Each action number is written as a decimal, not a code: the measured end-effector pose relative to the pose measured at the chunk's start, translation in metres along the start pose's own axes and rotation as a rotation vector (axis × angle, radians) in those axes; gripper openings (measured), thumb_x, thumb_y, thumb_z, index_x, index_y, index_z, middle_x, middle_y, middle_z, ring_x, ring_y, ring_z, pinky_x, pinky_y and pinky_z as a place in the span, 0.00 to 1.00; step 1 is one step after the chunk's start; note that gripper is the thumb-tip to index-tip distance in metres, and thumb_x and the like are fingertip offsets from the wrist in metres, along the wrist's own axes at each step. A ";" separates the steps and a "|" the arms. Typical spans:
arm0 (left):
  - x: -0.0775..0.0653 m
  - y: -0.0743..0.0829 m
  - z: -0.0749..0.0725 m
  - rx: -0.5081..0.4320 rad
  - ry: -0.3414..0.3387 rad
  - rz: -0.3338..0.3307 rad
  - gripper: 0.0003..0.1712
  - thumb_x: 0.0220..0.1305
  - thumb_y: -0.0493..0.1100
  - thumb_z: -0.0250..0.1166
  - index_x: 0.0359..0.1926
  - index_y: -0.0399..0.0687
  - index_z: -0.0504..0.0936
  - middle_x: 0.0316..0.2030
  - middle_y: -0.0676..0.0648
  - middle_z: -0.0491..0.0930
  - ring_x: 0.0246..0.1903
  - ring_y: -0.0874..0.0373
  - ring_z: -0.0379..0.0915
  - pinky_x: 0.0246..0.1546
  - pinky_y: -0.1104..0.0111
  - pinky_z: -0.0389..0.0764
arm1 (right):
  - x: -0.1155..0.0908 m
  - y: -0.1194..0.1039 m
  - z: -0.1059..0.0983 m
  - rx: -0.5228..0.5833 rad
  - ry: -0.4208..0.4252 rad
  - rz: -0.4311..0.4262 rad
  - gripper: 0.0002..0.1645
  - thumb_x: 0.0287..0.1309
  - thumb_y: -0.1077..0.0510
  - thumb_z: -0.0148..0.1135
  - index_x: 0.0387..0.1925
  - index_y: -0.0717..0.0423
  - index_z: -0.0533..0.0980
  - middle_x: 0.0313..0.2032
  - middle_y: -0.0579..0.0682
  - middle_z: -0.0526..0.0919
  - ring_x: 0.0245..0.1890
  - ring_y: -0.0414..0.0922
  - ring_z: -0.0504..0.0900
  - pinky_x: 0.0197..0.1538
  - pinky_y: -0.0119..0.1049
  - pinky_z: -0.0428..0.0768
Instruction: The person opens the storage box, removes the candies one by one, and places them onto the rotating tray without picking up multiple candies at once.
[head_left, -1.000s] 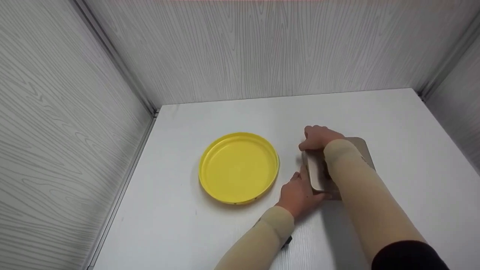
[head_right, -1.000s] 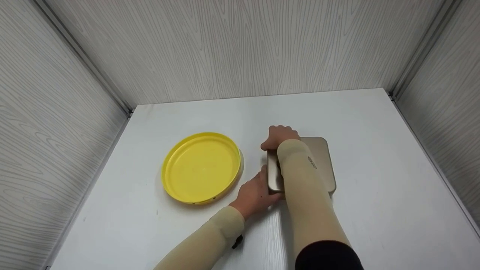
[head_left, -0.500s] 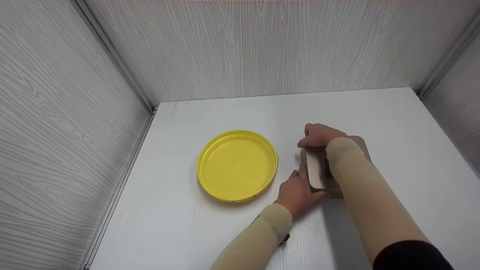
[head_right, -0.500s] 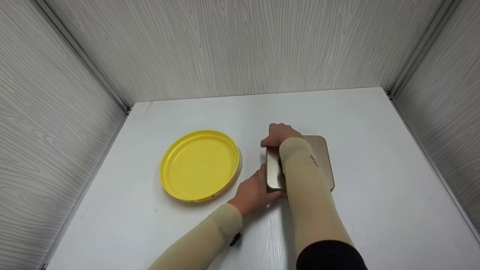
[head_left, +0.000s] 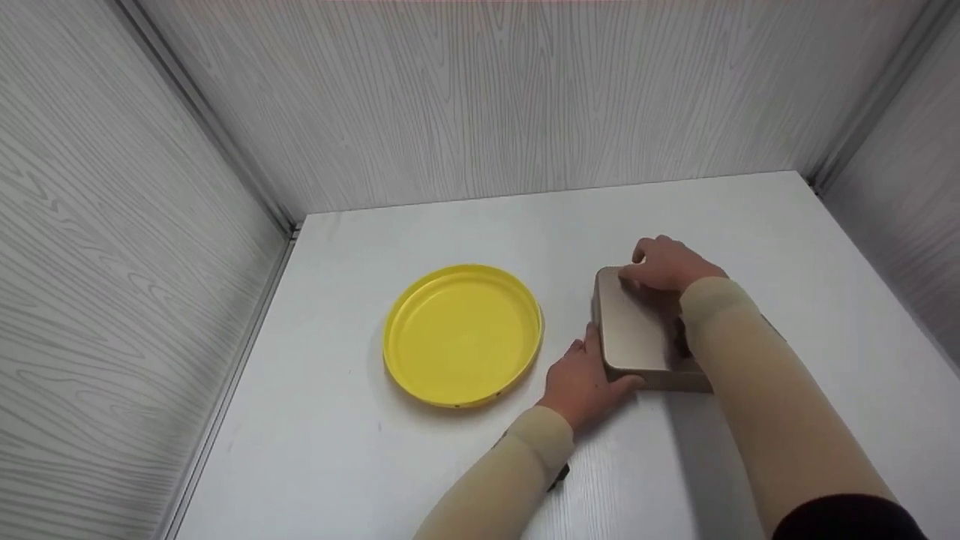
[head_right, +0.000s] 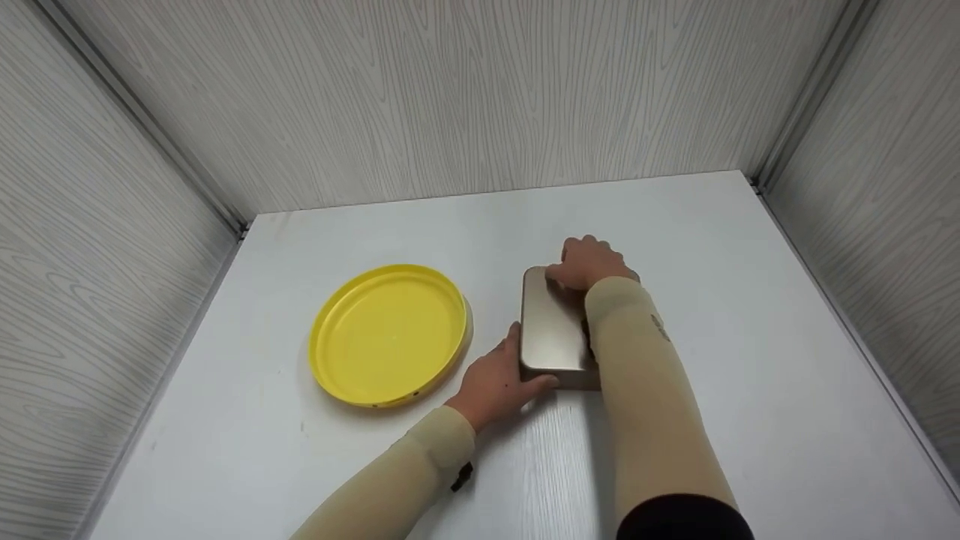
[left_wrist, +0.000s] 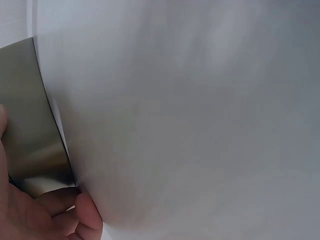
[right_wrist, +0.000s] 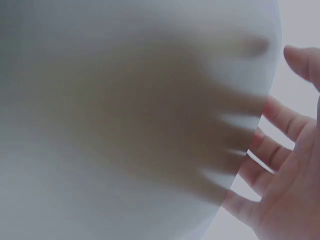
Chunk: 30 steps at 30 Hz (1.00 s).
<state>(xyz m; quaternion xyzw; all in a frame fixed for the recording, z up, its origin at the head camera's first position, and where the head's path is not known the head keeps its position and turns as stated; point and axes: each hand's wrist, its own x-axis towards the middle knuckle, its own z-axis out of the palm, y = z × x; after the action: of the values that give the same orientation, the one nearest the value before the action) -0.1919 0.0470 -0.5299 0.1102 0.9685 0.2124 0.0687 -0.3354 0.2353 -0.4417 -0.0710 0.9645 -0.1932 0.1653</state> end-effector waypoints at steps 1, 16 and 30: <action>0.000 0.000 0.000 -0.010 -0.003 -0.002 0.65 0.57 0.81 0.58 0.80 0.45 0.48 0.69 0.42 0.70 0.66 0.56 0.68 0.62 0.64 0.72 | -0.003 0.005 -0.002 -0.003 0.018 0.020 0.31 0.63 0.42 0.56 0.57 0.62 0.73 0.50 0.61 0.72 0.45 0.57 0.72 0.43 0.53 0.75; 0.001 0.006 -0.003 -0.014 -0.029 -0.030 0.64 0.59 0.78 0.60 0.79 0.40 0.49 0.69 0.38 0.68 0.68 0.53 0.66 0.63 0.64 0.71 | -0.015 0.057 -0.007 0.036 0.038 0.171 0.39 0.69 0.39 0.46 0.57 0.73 0.71 0.48 0.69 0.77 0.41 0.59 0.78 0.47 0.57 0.77; 0.001 0.004 -0.007 -0.001 -0.065 -0.016 0.63 0.59 0.78 0.59 0.79 0.40 0.52 0.70 0.39 0.67 0.70 0.53 0.62 0.65 0.63 0.69 | -0.018 0.064 -0.008 0.065 0.041 0.122 0.39 0.71 0.39 0.46 0.57 0.74 0.70 0.49 0.70 0.77 0.44 0.60 0.78 0.49 0.59 0.76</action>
<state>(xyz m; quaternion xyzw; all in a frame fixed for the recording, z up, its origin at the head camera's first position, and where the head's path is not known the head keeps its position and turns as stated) -0.1932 0.0475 -0.5218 0.1095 0.9665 0.2086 0.1019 -0.3255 0.3004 -0.4551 -0.0027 0.9634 -0.2154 0.1594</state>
